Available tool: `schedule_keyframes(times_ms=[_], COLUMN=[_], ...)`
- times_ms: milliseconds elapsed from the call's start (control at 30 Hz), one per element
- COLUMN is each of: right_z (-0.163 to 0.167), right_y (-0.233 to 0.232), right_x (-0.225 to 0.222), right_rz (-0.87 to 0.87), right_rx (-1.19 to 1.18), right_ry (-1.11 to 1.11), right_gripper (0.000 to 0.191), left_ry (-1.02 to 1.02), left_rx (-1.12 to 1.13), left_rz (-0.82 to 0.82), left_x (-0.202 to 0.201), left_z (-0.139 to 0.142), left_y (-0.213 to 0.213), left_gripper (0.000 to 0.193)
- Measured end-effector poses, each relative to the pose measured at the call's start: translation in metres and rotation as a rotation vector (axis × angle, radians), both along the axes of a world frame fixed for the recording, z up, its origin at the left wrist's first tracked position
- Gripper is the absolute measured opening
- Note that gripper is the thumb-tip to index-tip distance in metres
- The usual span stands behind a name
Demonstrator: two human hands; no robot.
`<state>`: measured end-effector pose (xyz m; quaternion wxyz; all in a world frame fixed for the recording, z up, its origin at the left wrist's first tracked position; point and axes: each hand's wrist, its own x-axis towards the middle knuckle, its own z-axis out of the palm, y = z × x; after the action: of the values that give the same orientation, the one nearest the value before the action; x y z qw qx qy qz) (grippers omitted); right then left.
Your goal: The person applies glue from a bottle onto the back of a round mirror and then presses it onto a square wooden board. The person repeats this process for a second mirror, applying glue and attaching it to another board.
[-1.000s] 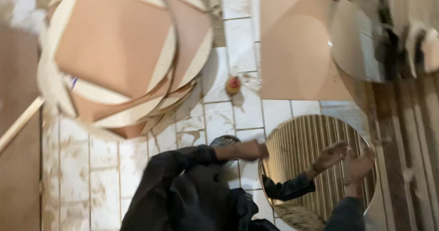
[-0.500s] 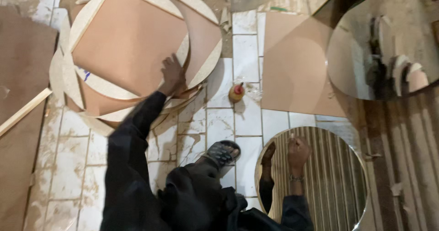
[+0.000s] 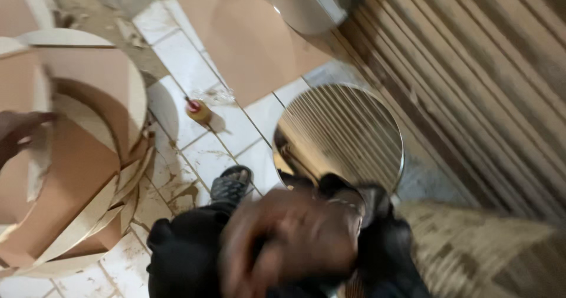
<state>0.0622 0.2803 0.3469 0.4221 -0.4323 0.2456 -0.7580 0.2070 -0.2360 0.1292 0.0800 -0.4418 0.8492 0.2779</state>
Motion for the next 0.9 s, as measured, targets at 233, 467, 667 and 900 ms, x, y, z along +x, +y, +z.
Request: schedule_keyframes(times_ms=[233, 467, 667, 900], right_z=[0.069, 0.071, 0.062, 0.002], right_y=[0.012, 0.014, 0.033, 0.033], right_x=[0.009, 0.011, -0.001, -0.070], right_rz=[0.180, 0.178, 0.020, -0.608], right_rx=[-0.298, -0.283, -0.301, 0.016], right_ry=[-0.068, -0.098, -0.178, -0.632], right_gripper=[0.007, 0.012, 0.018, 0.025], left_ry=[0.019, 0.278, 0.034, 0.149], left_rx=[-0.012, -0.260, -0.386, -0.693], left_rz=[-0.025, -0.073, -0.206, -0.065], left_x=[0.027, 0.043, 0.056, 0.043], left_z=[0.005, 0.003, -0.037, 0.041], left_y=[0.006, 0.026, 0.075, 0.036], left_gripper=[0.061, 0.070, 0.077, 0.070])
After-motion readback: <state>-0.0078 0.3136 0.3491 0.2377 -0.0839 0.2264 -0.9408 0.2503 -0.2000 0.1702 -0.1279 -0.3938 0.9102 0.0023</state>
